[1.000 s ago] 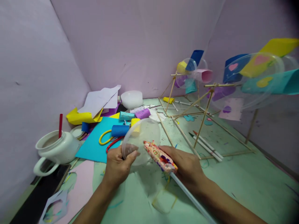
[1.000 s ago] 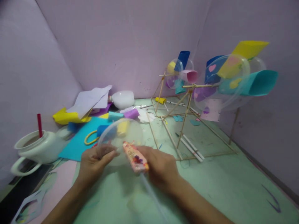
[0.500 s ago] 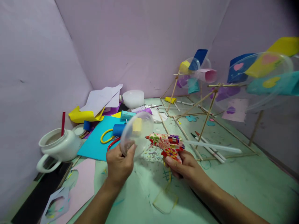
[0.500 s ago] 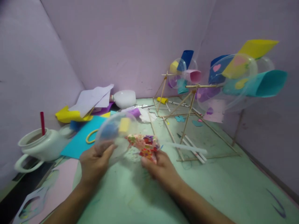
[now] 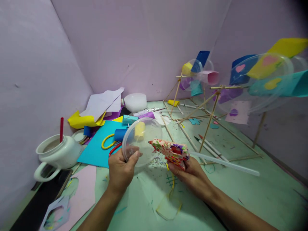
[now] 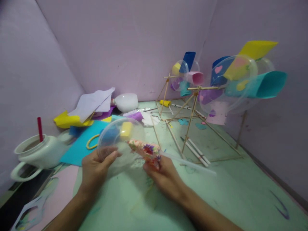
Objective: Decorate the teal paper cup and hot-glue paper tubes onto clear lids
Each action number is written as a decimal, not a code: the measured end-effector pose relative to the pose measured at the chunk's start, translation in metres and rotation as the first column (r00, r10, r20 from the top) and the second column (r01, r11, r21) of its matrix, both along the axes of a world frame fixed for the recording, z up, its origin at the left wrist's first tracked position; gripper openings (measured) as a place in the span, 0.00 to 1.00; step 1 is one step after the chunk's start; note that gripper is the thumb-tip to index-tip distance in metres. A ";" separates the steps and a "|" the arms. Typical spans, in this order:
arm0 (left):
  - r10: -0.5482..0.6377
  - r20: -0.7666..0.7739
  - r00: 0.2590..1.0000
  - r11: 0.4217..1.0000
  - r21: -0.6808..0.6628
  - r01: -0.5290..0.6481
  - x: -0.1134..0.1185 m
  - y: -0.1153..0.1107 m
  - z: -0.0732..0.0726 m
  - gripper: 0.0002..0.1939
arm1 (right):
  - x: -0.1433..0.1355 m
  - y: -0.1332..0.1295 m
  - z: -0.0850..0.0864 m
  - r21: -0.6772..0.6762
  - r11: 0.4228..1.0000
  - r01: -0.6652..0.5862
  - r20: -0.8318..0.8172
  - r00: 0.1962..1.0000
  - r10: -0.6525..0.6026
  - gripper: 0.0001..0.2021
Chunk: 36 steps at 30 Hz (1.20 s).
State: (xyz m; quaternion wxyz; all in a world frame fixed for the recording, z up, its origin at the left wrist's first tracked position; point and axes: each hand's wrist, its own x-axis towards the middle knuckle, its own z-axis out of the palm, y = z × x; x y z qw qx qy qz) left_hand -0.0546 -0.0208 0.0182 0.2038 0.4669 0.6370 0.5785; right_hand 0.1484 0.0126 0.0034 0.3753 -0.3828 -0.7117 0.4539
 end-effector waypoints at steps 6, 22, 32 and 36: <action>-0.002 -0.041 0.999 1.000 0.019 0.003 0.001 -0.002 -0.003 0.06 | -0.001 0.001 -0.003 0.019 1.000 -0.025 0.028 0.999 0.024 0.10; 0.206 -0.623 0.755 0.923 0.380 0.062 0.004 -0.004 -0.012 0.09 | -0.004 -0.002 -0.005 -0.051 0.996 -0.073 0.044 0.996 0.076 0.12; -0.035 -0.396 0.918 0.988 0.124 0.091 -0.005 -0.004 -0.004 0.05 | 0.006 0.008 -0.002 0.729 0.666 -0.158 0.389 0.896 -0.213 0.15; -0.207 -0.194 0.959 0.978 -0.041 0.203 -0.012 -0.002 0.009 0.05 | 0.009 0.014 -0.001 0.865 0.461 -0.198 0.400 0.827 -0.394 0.13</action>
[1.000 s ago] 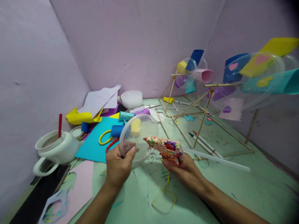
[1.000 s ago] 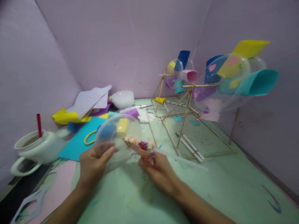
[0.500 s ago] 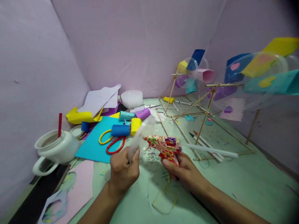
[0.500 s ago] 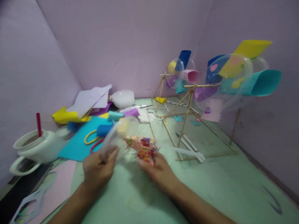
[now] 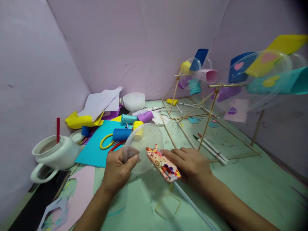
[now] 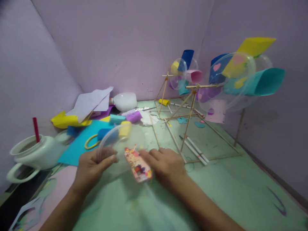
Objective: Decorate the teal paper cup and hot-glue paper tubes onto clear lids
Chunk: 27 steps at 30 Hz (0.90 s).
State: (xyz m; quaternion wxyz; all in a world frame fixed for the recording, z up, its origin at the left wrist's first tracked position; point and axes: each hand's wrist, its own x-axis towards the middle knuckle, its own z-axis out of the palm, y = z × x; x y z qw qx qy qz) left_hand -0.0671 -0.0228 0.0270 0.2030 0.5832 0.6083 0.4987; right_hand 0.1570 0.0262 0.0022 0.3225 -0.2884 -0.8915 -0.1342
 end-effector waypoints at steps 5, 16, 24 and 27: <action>0.018 0.111 0.994 0.998 -0.069 -0.011 -0.007 0.002 0.007 0.04 | 0.003 0.002 0.002 -0.002 1.000 -0.028 -0.039 0.999 0.028 0.14; 0.125 0.257 0.958 0.991 -0.072 -0.110 -0.010 0.004 0.005 0.05 | 0.005 -0.005 -0.004 -0.632 0.719 -0.287 -0.395 0.919 0.020 0.14; 0.110 0.199 0.974 0.994 -0.041 -0.104 -0.001 0.001 0.008 0.04 | 0.002 -0.007 -0.005 -0.702 0.667 -0.251 -0.334 0.943 0.003 0.17; 0.093 0.100 0.991 0.996 0.005 -0.094 0.001 -0.001 0.008 0.02 | 0.001 -0.008 -0.006 -0.690 0.673 -0.265 -0.342 0.939 0.019 0.16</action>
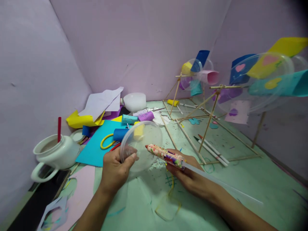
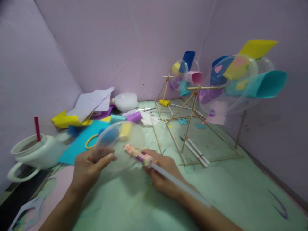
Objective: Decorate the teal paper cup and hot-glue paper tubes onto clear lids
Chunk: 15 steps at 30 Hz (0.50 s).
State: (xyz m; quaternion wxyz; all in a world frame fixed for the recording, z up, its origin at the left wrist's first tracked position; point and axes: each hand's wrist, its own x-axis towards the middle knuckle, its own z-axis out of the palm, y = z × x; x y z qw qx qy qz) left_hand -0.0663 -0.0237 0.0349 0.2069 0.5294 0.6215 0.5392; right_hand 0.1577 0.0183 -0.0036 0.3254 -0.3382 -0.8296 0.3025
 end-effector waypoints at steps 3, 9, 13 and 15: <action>-0.003 -0.073 0.997 1.000 0.030 0.005 0.002 -0.001 -0.002 0.02 | 0.000 -0.001 -0.001 -0.002 1.000 -0.020 0.005 1.000 0.020 0.14; -0.008 -0.122 0.993 0.999 0.051 0.015 0.005 -0.002 -0.010 0.04 | -0.006 0.001 -0.001 -0.119 0.993 -0.016 -0.068 0.998 0.008 0.14; 0.132 -0.080 0.988 0.988 0.087 -0.125 0.001 -0.001 -0.013 0.05 | -0.011 0.000 0.008 -0.518 0.844 -0.141 -0.290 0.957 -0.018 0.13; 0.263 -0.007 0.965 0.961 0.084 -0.262 -0.005 -0.001 -0.013 0.07 | -0.005 -0.006 0.015 -0.655 0.738 -0.159 -0.337 0.936 -0.097 0.17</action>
